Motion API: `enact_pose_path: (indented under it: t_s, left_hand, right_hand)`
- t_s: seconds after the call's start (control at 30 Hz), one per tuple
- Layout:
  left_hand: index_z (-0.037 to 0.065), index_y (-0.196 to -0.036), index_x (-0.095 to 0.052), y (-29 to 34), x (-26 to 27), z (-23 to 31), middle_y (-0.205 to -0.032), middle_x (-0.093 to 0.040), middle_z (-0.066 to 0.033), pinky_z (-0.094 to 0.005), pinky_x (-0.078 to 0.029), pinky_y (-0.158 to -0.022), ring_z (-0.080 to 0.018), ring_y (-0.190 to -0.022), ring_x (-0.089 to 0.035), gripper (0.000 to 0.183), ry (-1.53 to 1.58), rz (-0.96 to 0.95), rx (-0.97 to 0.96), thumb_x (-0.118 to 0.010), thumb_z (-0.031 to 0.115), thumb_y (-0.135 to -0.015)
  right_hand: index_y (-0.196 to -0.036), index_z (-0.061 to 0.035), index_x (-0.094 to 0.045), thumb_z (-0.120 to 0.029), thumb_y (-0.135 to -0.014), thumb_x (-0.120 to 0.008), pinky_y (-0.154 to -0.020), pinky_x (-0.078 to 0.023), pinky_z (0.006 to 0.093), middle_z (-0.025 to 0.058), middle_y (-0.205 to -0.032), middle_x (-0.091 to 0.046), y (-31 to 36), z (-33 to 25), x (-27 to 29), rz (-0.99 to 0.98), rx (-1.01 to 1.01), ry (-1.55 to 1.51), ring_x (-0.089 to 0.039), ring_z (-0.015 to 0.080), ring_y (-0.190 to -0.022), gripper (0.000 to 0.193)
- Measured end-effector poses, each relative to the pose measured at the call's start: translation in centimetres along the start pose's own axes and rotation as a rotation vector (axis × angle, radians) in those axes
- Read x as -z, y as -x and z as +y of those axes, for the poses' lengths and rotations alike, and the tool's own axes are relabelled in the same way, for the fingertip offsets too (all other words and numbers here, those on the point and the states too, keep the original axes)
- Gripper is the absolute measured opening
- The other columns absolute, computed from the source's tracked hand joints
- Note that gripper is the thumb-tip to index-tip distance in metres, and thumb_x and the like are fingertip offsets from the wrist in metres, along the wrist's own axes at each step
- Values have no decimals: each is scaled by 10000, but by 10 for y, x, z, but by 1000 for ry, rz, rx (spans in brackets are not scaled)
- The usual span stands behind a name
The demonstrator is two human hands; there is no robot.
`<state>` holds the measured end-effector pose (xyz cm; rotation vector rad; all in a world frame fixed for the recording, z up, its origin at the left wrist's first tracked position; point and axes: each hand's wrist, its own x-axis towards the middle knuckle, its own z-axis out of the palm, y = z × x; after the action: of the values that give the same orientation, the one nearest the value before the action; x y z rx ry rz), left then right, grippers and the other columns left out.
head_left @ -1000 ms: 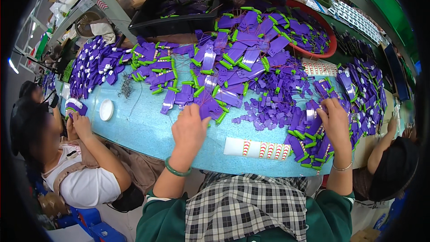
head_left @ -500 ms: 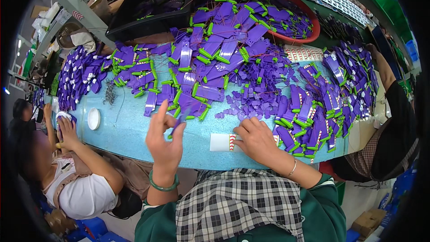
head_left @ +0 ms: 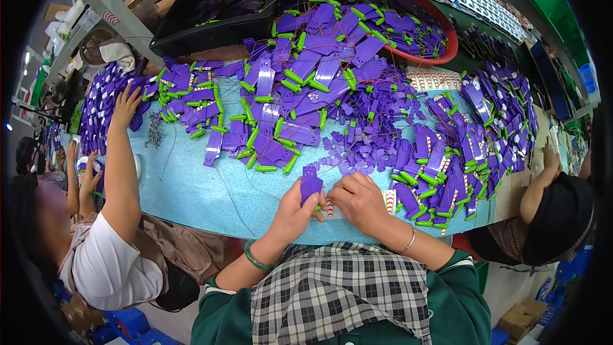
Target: The person assembles small purple plastic components with green accents by hand. They pick up a purple piece, attach a green piece, and place the finished unit on the table. The process is repeated continuously throughout the clip.
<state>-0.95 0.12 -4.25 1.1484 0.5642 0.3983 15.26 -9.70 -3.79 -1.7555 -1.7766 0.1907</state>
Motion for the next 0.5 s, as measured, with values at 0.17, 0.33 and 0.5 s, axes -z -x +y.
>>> enact_pose_path:
  t_s: [0.17, 0.33, 0.5]
  left_hand:
    - [-21, -1094, -568, 0, 1, 0, -875, -603, -48, -237, -513, -581, -99, -664, -594, 204, -74, 41, 50, -569, 101, -931]
    - [9, -966, -638, 2, 1, 12, -756, -613, 7, -219, -444, -566, -43, -634, -531, 124, -250, -21, 40, -665, 87, -873]
    - [14, -862, -642, 2, -2, 24, -747, -623, -6, -222, -438, -543, -56, -619, -547, 68, -150, 6, 24, -662, 78, -870]
  right_hand:
    - [-799, -101, -641, -83, -699, -722, -681, -432, 349, 10, -828, -598, -4, 1, 0, 19, 41, -1, -554, 217, -794, 129]
    - [-844, -55, -622, -50, -753, -689, -721, -456, 362, 53, -892, -633, -9, 3, 21, -83, -236, -520, -590, 245, -856, 113]
    - [-901, -21, -618, -62, -808, -678, -748, -465, 288, 95, -1012, -621, -22, -20, 43, 167, -260, -541, -593, 191, -902, 118]
